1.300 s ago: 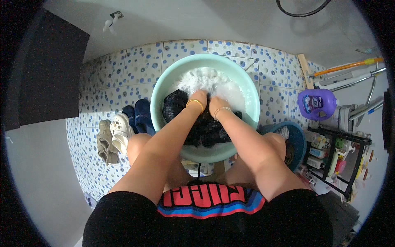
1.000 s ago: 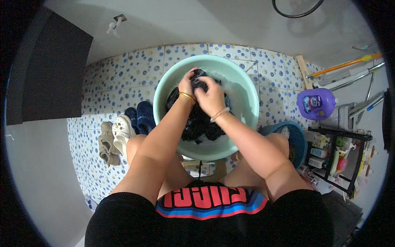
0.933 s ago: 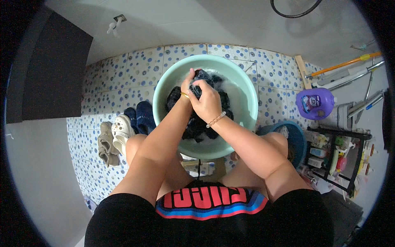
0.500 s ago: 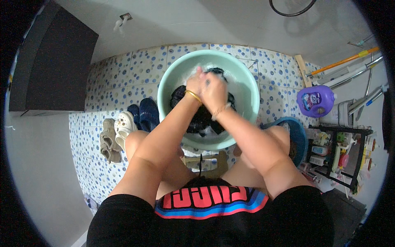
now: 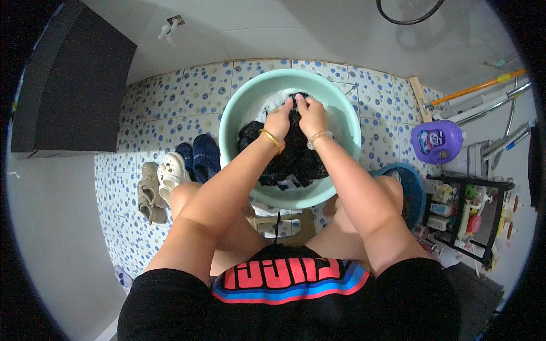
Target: The person hand-washes a brown cloth in a light green basin filled with soapy water, scrubbing and wringing it repeatedly. They then transfer the cloth to a blue bucket and proceed to wash a black cloth in the same basin using the same method.
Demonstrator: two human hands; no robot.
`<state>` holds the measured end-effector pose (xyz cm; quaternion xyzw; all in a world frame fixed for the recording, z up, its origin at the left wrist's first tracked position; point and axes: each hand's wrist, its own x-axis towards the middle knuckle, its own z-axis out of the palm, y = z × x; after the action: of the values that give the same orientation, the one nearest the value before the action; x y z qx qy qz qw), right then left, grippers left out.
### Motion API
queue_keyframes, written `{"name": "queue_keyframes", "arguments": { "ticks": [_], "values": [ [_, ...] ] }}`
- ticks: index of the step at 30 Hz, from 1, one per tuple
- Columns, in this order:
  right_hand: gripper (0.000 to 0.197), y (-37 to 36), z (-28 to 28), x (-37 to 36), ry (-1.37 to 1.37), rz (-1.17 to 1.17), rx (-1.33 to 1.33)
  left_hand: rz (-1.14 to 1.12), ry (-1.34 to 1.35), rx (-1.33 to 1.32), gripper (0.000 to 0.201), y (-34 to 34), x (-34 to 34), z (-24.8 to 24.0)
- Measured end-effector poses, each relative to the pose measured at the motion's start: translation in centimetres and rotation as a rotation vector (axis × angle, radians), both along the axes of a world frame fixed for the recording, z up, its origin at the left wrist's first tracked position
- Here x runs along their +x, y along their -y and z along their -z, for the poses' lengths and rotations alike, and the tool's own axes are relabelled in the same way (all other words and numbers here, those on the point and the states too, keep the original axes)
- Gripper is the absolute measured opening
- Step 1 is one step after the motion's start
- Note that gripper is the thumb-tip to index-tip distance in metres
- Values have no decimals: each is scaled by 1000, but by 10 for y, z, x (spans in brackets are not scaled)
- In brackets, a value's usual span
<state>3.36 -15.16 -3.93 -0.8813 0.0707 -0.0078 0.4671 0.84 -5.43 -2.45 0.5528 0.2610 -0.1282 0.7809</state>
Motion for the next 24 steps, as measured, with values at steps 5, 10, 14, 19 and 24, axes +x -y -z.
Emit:
{"name": "queue_keyframes", "arguments": {
  "ticks": [5, 10, 14, 19, 24],
  "values": [
    [42, 10, 32, 26, -171, 301, 429, -219, 69, 407, 43, -39, 24, 53],
    [44, -15, 45, 33, 88, -260, 365, -184, 344, 974, 25, -39, 29, 68],
    [51, -22, 63, 29, 9, -308, 6, -35, 314, 1083, 32, -32, 25, 93],
    [40, -12, 63, 22, -368, -290, -520, 250, 2, 898, 31, -31, 24, 110],
    [36, -16, 79, 13, -35, -521, -716, 116, 25, 813, 34, -19, 31, 115]
  ]
}}
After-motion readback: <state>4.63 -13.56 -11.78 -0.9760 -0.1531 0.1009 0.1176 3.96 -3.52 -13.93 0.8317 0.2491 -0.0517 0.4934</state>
